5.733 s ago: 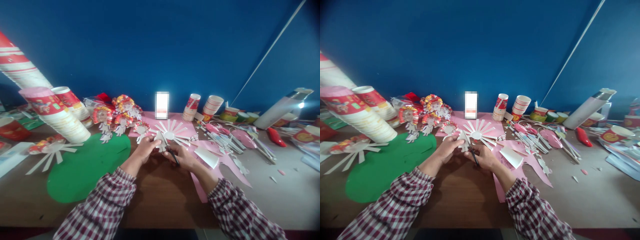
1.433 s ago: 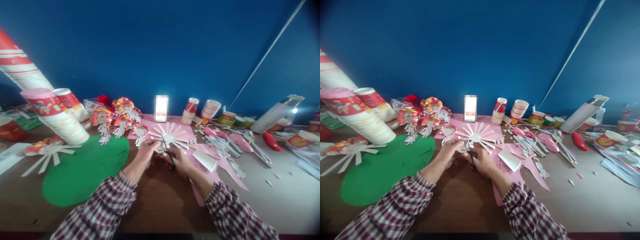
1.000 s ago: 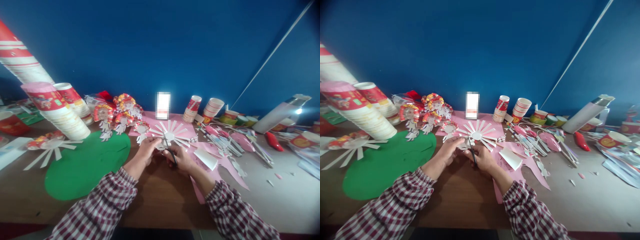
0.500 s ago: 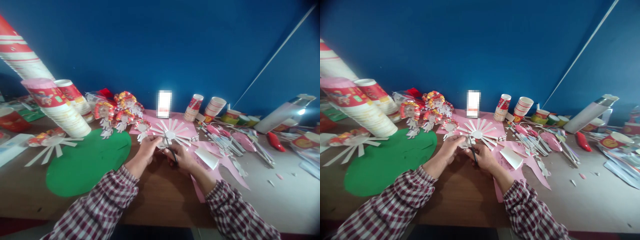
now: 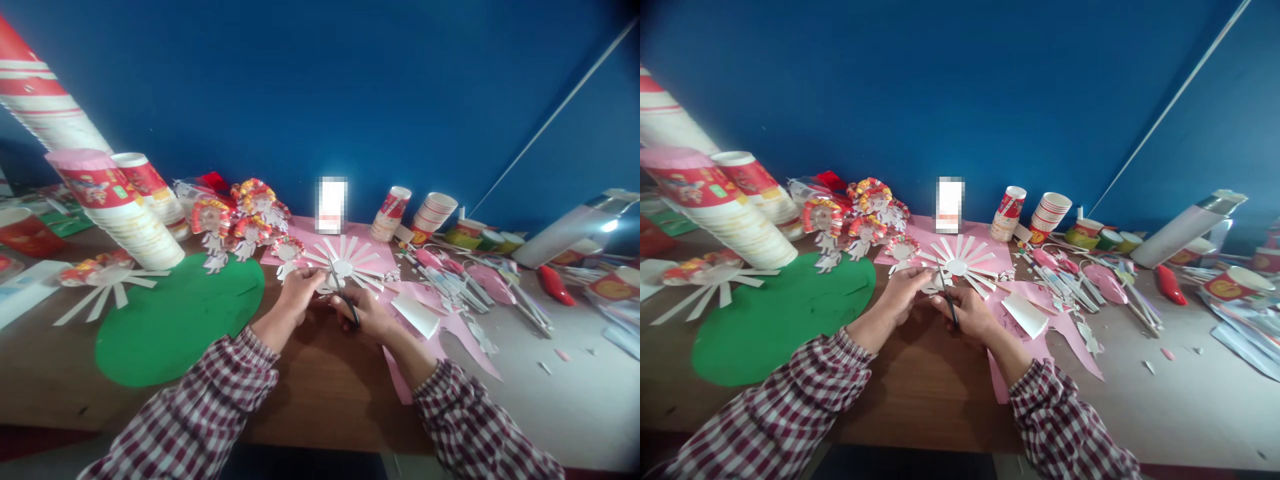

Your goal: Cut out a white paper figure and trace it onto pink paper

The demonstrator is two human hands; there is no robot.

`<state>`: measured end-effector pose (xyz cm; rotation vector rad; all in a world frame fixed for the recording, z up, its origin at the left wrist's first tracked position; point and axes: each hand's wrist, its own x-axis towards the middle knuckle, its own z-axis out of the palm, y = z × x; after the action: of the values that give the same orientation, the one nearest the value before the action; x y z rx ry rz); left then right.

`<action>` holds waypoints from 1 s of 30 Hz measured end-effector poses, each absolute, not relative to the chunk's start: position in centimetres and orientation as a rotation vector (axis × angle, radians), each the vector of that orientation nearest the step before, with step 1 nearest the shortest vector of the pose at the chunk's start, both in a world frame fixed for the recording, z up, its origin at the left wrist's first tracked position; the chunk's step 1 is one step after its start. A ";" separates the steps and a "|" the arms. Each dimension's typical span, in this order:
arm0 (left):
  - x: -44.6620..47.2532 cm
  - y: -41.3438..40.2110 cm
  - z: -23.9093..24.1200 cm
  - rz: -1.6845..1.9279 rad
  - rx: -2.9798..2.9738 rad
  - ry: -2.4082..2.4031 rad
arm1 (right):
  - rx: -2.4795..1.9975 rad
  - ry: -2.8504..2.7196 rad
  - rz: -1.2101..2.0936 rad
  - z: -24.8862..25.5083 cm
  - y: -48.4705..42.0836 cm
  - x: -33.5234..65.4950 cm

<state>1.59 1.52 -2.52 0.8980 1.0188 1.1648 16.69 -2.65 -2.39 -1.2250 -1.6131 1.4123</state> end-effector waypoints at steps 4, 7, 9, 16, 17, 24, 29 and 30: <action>1.6 1.7 -2.9 1.182 0.914 1.026 | -1.206 -1.633 1.403 -2.5 -2.6 16.8; 1.7 1.6 -2.8 1.195 0.918 1.041 | -1.194 -1.656 1.379 -2.5 -2.6 16.8; 1.7 1.5 -2.7 1.196 0.928 1.069 | -1.209 -1.661 1.369 -2.4 -2.7 16.7; 1.8 1.4 -2.5 1.184 0.958 1.102 | -1.266 -1.665 1.339 -2.1 -2.7 16.6; 1.8 1.4 -2.5 1.177 0.951 1.091 | -1.265 -1.666 1.338 -2.1 -2.7 16.6; 1.8 1.3 -2.5 1.163 0.944 1.075 | -1.271 -1.686 1.317 -2.1 -2.8 16.6; 1.9 1.3 -2.5 1.152 0.946 1.087 | -1.302 -1.697 1.302 -1.7 -2.8 16.4; 1.9 1.3 -2.5 1.151 0.944 1.084 | -1.309 -1.692 1.307 -1.6 -2.9 16.4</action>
<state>1.87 1.33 -2.52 0.9443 1.0843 1.1506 16.39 -2.86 -1.62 -1.3087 -1.6917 1.3071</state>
